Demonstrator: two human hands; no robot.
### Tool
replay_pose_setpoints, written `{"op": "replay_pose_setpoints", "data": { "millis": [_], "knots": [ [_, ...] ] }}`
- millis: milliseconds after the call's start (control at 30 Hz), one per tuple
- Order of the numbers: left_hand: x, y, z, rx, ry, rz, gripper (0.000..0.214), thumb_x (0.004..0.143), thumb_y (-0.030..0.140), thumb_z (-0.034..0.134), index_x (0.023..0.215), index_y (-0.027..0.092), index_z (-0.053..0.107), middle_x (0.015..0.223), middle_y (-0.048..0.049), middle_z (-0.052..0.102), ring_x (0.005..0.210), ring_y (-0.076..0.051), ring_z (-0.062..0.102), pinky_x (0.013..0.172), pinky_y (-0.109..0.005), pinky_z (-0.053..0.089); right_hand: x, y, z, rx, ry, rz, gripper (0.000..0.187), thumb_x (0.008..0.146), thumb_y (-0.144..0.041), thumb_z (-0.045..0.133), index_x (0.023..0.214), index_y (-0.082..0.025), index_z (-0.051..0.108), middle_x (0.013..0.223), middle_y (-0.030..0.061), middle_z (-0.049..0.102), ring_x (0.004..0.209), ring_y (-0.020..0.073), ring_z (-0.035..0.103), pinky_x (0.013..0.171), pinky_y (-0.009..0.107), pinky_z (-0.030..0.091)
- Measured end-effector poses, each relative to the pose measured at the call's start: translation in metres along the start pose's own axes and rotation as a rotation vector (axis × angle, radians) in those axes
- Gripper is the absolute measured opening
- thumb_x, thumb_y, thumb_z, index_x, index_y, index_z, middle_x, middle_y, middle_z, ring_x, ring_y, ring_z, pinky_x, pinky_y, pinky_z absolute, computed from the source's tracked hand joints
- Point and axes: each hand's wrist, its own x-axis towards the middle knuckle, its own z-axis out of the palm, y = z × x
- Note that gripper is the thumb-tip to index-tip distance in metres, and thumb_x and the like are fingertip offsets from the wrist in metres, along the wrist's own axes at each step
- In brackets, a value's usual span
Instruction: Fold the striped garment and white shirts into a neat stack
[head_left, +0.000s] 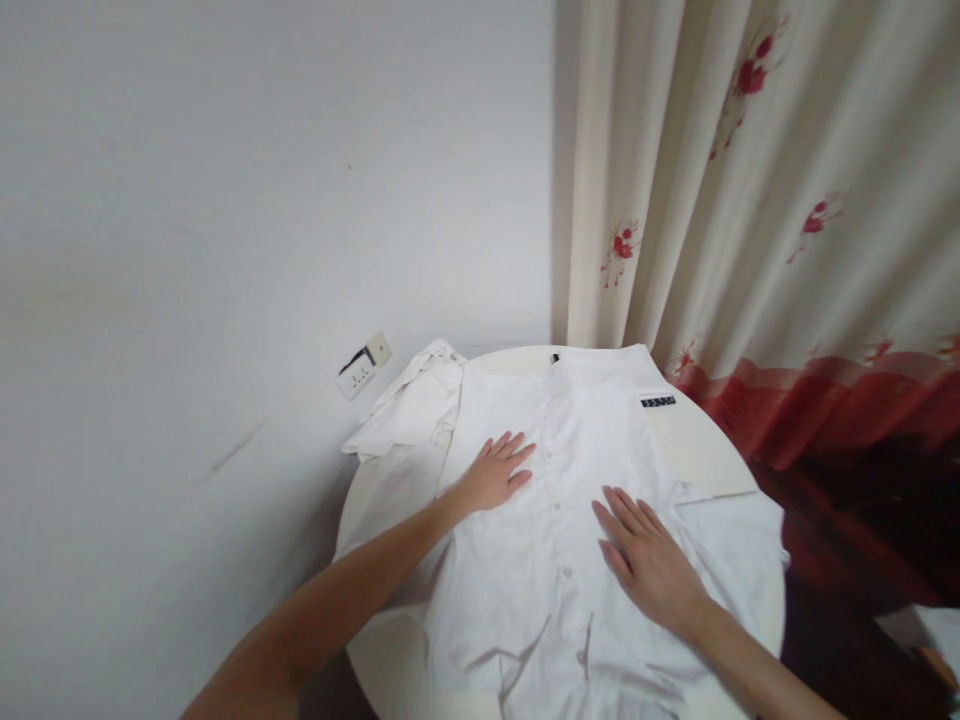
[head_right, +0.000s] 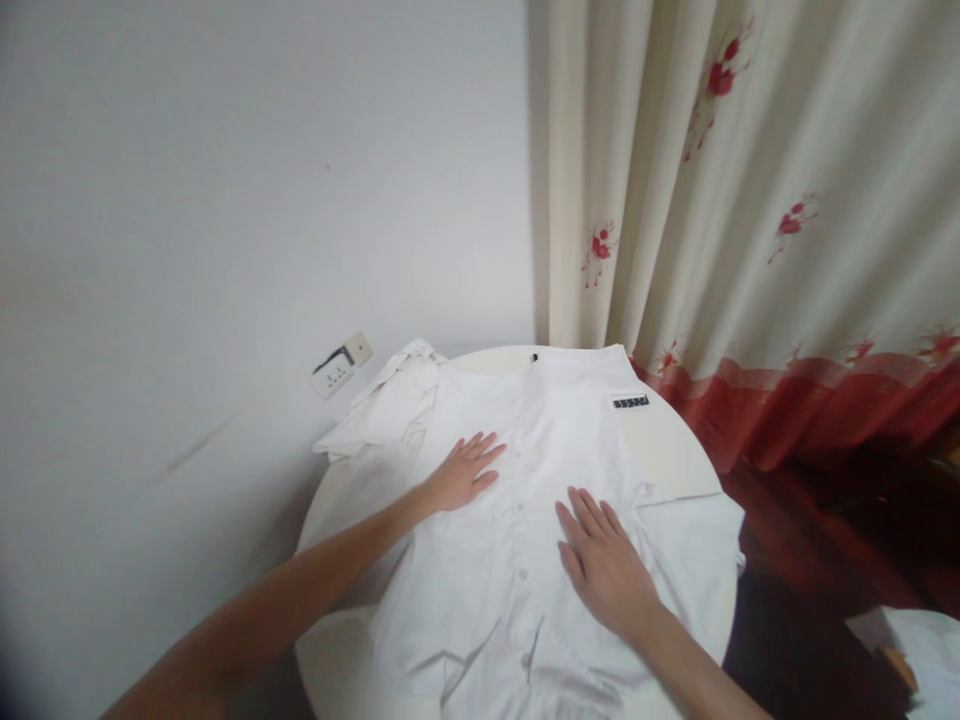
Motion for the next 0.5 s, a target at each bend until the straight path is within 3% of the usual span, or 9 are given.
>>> {"op": "replay_pose_setpoints", "data": {
  "millis": [167,233,300,367,500],
  "knots": [
    [-0.002,-0.002,-0.011,-0.074,-0.108,0.036,0.055,0.102,0.049,0.043,0.156,0.039,0.034,0.167,-0.0018,0.024,0.155,-0.031,0.017,0.121,-0.060,0.016,-0.001,0.000,-0.001,-0.009,-0.010,-0.001,0.052,0.104,-0.039,0.038,0.153,-0.020,0.043,0.163,0.0122,0.032,0.151,0.0276,0.029,0.120,0.053,0.031],
    [-0.006,-0.014,-0.026,-0.146,-0.138,0.038,0.056,0.102,0.047,0.045,0.156,0.038,0.034,0.165,-0.0018,0.031,0.153,-0.029,0.024,0.122,-0.054,0.020,-0.002,0.001,0.000,-0.005,0.000,-0.003,0.052,0.104,-0.040,0.038,0.153,-0.020,0.043,0.163,0.0119,0.032,0.151,0.0277,0.029,0.120,0.053,0.030],
    [-0.015,-0.034,-0.047,-0.202,-0.039,-0.066,0.054,0.101,0.044,0.046,0.153,0.034,0.041,0.158,-0.0020,0.044,0.147,-0.024,0.037,0.121,-0.042,0.027,-0.002,0.002,0.003,0.004,0.017,-0.009,0.052,0.104,-0.041,0.038,0.153,-0.021,0.044,0.163,0.0111,0.032,0.151,0.0279,0.029,0.120,0.053,0.031],
    [-0.033,-0.060,-0.069,-0.200,0.135,-0.268,0.049,0.098,0.041,0.050,0.145,0.029,0.054,0.149,-0.0029,0.056,0.139,-0.022,0.048,0.117,-0.035,0.034,-0.003,0.004,0.005,0.005,0.030,-0.017,0.052,0.104,-0.042,0.038,0.152,-0.021,0.044,0.163,0.0107,0.033,0.150,0.0279,0.030,0.120,0.053,0.032],
    [-0.089,-0.104,-0.094,-0.134,0.308,-0.586,0.037,0.093,0.029,0.050,0.125,0.018,0.067,0.129,-0.0104,0.068,0.121,-0.026,0.061,0.109,-0.038,0.042,-0.004,0.007,0.011,-0.026,0.048,-0.032,0.052,0.104,-0.042,0.039,0.150,-0.019,0.048,0.162,0.0115,0.035,0.150,0.0279,0.031,0.119,0.052,0.033]
  ]
}}
